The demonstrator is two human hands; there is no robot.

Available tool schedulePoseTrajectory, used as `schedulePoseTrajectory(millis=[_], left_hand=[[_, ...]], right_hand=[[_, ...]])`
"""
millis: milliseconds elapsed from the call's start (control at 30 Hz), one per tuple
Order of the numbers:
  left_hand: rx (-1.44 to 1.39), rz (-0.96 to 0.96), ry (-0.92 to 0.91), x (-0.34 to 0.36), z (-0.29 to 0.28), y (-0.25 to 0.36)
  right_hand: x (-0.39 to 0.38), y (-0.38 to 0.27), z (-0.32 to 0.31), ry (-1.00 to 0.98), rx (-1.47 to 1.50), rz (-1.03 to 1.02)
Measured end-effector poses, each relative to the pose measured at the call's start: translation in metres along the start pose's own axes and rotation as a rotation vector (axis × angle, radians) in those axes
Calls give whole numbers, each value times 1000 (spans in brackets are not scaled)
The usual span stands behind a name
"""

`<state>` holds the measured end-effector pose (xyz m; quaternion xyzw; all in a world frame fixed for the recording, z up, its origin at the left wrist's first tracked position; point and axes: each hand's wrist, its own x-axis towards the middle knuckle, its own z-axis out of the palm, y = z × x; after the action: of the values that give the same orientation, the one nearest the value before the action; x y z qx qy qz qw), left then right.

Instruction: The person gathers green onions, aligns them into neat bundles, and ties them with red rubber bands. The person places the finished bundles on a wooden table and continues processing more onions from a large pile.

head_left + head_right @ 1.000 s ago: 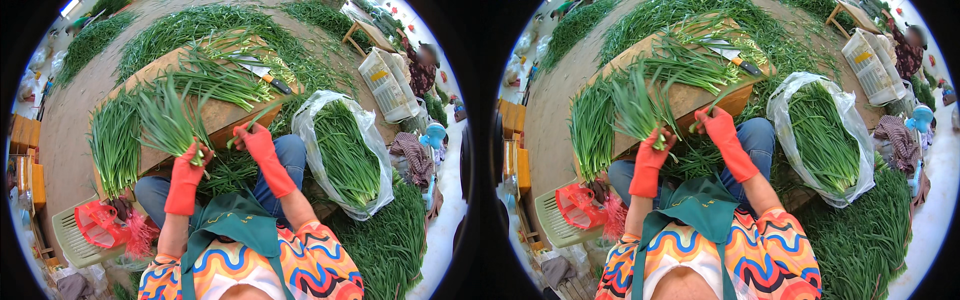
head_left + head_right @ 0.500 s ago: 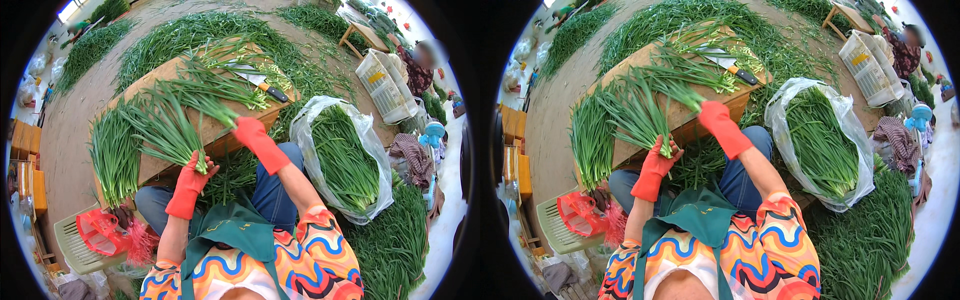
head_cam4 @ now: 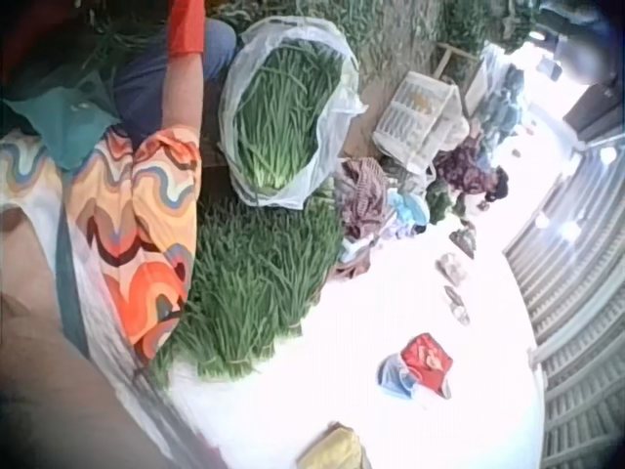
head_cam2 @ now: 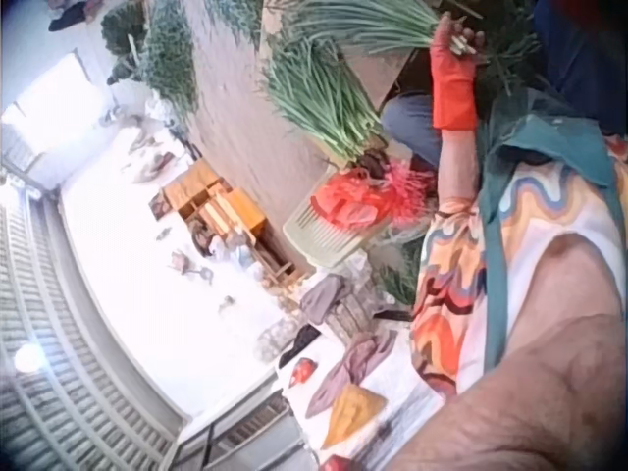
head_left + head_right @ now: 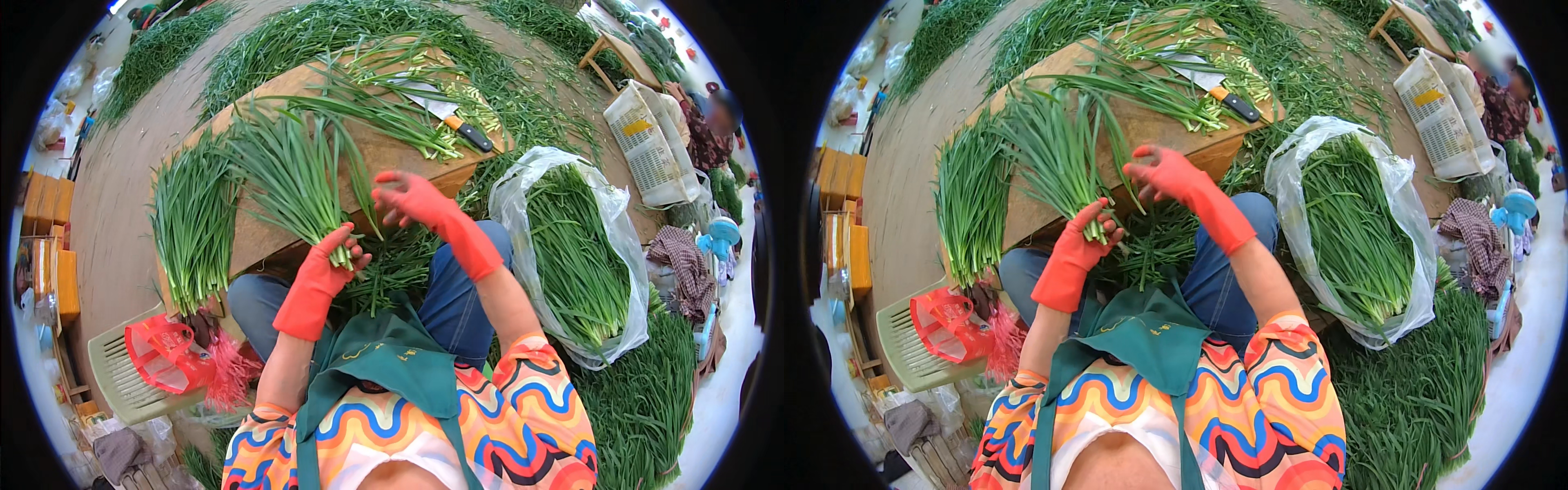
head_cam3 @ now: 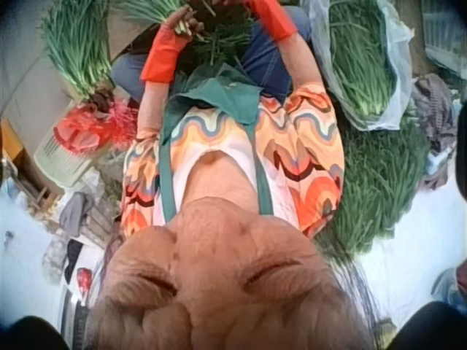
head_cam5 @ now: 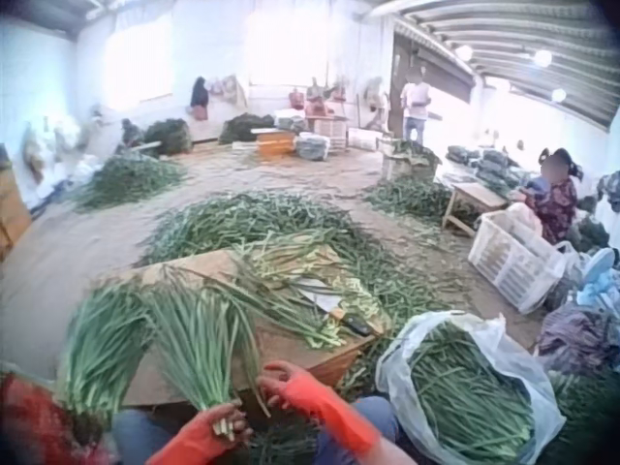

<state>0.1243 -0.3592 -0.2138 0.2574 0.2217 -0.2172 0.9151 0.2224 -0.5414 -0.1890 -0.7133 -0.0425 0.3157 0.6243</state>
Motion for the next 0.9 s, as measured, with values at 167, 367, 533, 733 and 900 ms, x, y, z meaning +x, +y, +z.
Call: schedulePoseTrajectory(millis=[167, 367, 533, 733, 900], left_hand=[[-107, 49, -239, -14, -23, 0], [118, 103, -34, -10, -32, 5], [63, 54, -26, -7, -20, -8], [245, 42, 259, 4, -29, -16], [442, 26, 318, -8, -20, -33]], right_hand=[[26, 31, 22, 229, -393, 57], [16, 44, 34, -95, -232, 186], [-14, 2, 45, -340, -226, 149], [-13, -16, 54, 84, -804, -328], [16, -11, 92, -106, -1264, -476]])
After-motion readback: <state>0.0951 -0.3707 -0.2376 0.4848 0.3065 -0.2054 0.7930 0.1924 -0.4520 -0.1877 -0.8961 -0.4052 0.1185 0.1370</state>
